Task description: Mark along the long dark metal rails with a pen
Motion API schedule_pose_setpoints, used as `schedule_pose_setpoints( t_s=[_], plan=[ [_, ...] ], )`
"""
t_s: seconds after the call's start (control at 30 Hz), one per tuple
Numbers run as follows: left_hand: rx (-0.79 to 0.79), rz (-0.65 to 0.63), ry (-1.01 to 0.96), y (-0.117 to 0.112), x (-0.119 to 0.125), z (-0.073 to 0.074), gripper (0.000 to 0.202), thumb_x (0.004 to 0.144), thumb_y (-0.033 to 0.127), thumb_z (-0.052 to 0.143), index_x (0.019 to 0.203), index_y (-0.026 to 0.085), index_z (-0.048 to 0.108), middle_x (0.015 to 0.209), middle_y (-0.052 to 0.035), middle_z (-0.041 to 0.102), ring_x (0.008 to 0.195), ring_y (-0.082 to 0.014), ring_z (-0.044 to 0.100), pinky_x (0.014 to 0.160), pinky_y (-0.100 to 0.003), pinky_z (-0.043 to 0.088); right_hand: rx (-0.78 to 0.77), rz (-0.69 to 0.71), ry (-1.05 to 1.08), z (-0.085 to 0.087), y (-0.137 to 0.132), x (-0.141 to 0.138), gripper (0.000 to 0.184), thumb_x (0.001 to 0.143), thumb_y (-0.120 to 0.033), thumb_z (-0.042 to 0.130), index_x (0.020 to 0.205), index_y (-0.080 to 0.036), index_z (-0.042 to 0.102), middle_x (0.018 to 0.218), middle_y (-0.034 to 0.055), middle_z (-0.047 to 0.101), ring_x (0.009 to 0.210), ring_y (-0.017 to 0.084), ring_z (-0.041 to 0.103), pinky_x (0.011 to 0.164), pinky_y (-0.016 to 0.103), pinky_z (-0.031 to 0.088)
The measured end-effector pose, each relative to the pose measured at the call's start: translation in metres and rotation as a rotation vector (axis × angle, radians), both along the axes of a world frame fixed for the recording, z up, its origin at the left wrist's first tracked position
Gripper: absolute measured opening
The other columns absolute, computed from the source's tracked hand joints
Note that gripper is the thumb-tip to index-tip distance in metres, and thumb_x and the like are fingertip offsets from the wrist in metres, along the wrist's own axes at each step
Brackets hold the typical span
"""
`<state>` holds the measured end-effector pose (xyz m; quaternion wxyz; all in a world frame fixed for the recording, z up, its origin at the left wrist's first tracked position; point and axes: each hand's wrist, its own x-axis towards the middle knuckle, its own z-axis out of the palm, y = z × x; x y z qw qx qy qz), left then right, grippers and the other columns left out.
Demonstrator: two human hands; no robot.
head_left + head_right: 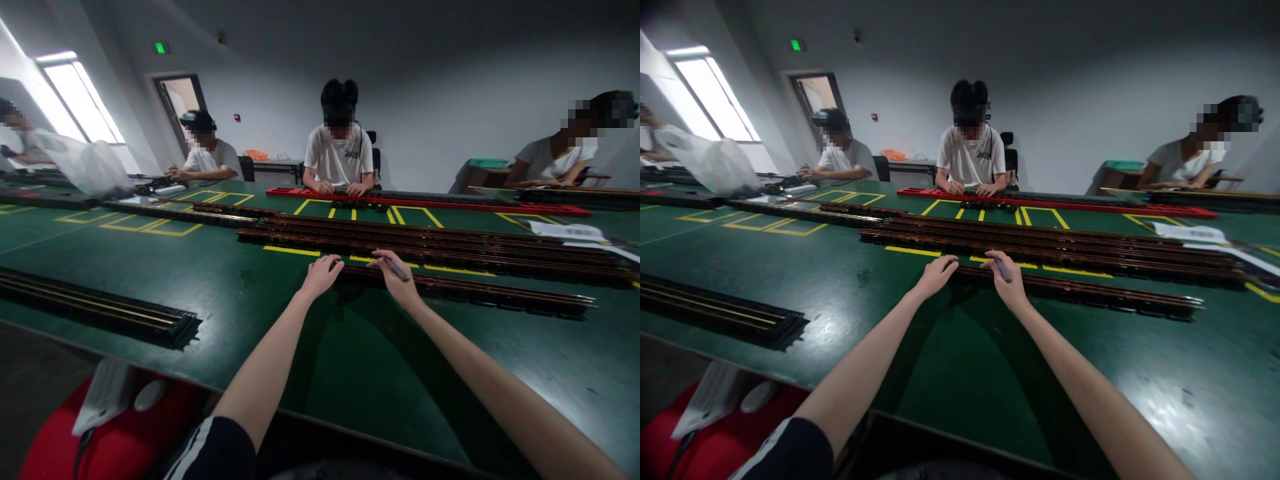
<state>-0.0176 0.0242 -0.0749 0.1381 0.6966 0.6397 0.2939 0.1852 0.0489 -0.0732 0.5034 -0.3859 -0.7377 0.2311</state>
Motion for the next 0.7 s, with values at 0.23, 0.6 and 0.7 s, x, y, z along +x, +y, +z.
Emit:
schedule_pose_setpoints(
  t_s=[0.23,0.6,0.7],
  plan=[
    [0.012,0.225,0.009,0.008,-0.005,-0.004,0.037,0.1,0.034,0.031,0.089,0.02,0.064,0.106,-0.0062,0.068,0.105,-0.0221,0.06,0.093,-0.038,0.044,-0.073,0.09,0.027,0.021,0.021,-0.02,0.036,0.08,-0.053,0.058,0.08,-0.02,0.071,0.082,0.0066,0.069,0.078,0.022,0.063,0.073,0.036,0.049],
    [-0.002,0.212,0.047,0.005,-0.003,-0.003,0.042,0.1,0.036,0.031,0.082,0.02,0.065,0.09,-0.0053,0.071,0.098,-0.0233,0.062,0.094,-0.041,0.043,-0.345,0.216,0.215,0.01,0.022,-0.036,0.03,0.07,-0.046,0.072,0.072,-0.021,0.056,0.064,0.0018,0.065,0.058,0.015,0.062,0.062,0.031,0.053],
    [-0.001,0.205,0.054,0.006,-0.004,-0.004,0.043,0.1,0.036,0.03,0.084,0.02,0.066,0.089,-0.0054,0.071,0.097,-0.0234,0.063,0.095,-0.043,0.043,-0.341,0.245,0.183,0.005,0.02,-0.03,0.03,0.071,-0.046,0.072,0.076,-0.02,0.056,0.068,0.0027,0.067,0.06,0.015,0.062,0.064,0.032,0.054]
  ],
)
